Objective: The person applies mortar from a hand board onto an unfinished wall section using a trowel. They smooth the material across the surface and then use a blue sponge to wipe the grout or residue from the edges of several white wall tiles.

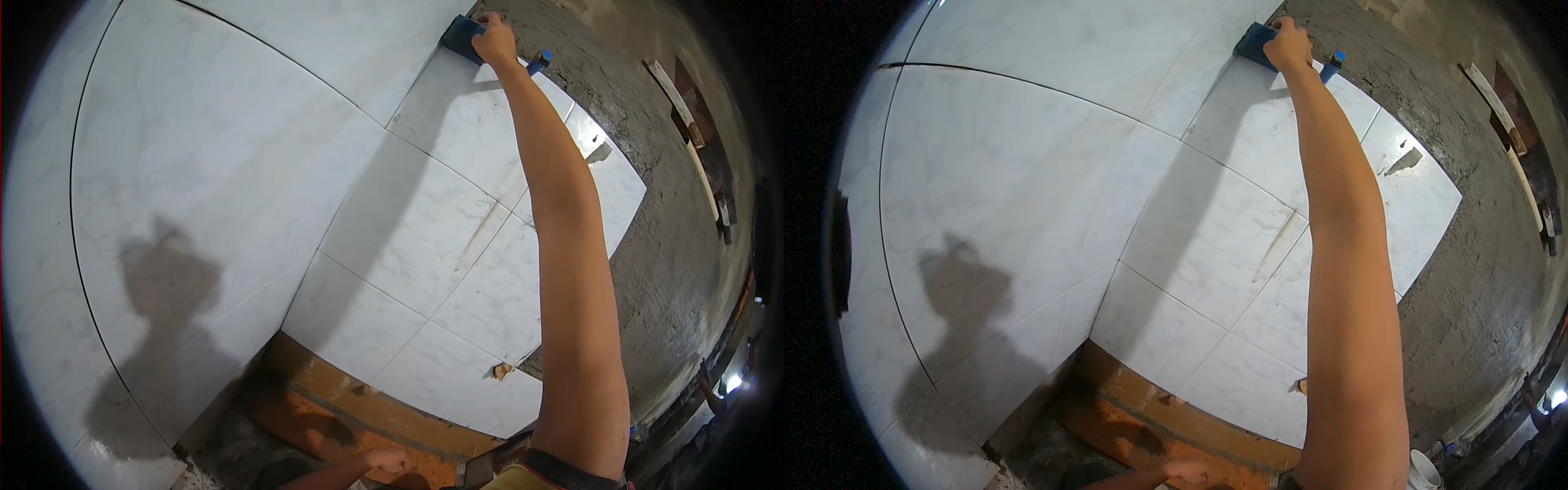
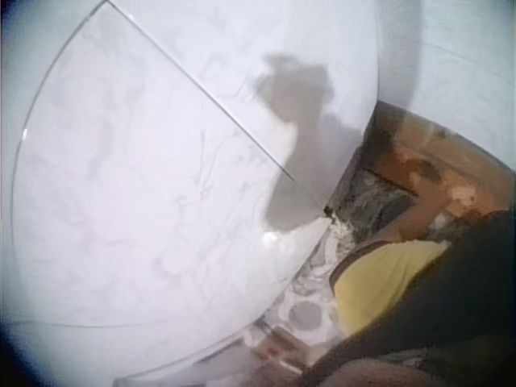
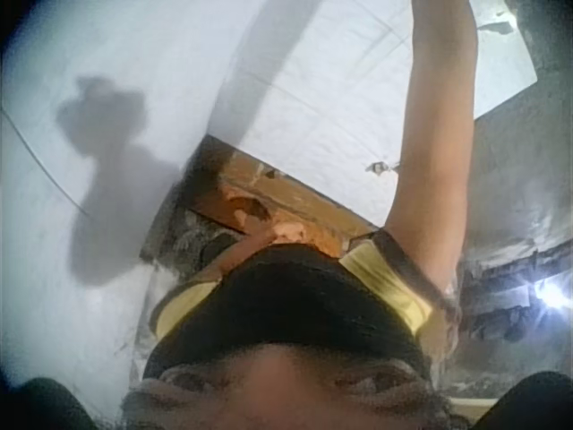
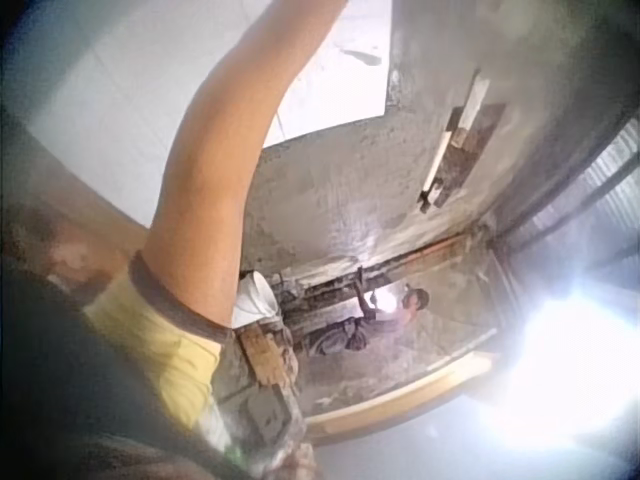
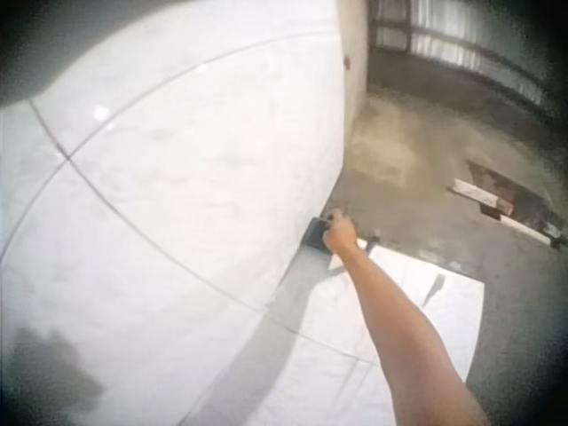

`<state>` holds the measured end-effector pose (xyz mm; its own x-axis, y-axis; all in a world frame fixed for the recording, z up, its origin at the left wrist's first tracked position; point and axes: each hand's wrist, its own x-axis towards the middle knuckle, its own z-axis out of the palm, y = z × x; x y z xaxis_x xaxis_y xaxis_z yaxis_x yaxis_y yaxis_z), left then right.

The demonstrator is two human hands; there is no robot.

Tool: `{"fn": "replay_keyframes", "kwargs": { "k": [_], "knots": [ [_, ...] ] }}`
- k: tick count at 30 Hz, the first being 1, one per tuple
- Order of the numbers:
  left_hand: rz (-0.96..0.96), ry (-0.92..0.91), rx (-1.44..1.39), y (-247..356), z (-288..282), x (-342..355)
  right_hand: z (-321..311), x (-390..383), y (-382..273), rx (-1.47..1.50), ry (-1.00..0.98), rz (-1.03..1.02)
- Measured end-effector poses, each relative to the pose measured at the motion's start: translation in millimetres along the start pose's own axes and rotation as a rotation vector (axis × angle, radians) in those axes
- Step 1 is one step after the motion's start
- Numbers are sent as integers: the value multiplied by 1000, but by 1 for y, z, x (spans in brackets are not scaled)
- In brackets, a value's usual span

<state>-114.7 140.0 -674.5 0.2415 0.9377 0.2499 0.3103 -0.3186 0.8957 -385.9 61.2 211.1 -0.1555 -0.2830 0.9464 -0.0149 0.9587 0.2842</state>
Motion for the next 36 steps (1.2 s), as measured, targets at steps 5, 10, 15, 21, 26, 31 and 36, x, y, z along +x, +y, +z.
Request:
{"fn": "replay_keyframes", "kwargs": {
  "k": [5,10,15,21,26,31,36],
  "knots": [
    [-42,99,-55,-21,9,5,-1,-3,-16,-282,-163,-118],
    [197,119,-137,-65,19,20,16,-47,-9,-317,31,-349],
    [7,74,-17,-19,12,18,43,-153,-32,-366,-143,-550],
    [63,116,13,-25,17,17,15,-360,-91,165,-618,-818],
    [-93,93,-45,14,9,7,-29,-133,-49,-394,27,-522],
    [34,135,-208,-27,12,11,0,-88,6,-375,168,-465],
    [-39,200,103,28,11,-5,28,-370,-42,35,-738,-668]
  ]
}}
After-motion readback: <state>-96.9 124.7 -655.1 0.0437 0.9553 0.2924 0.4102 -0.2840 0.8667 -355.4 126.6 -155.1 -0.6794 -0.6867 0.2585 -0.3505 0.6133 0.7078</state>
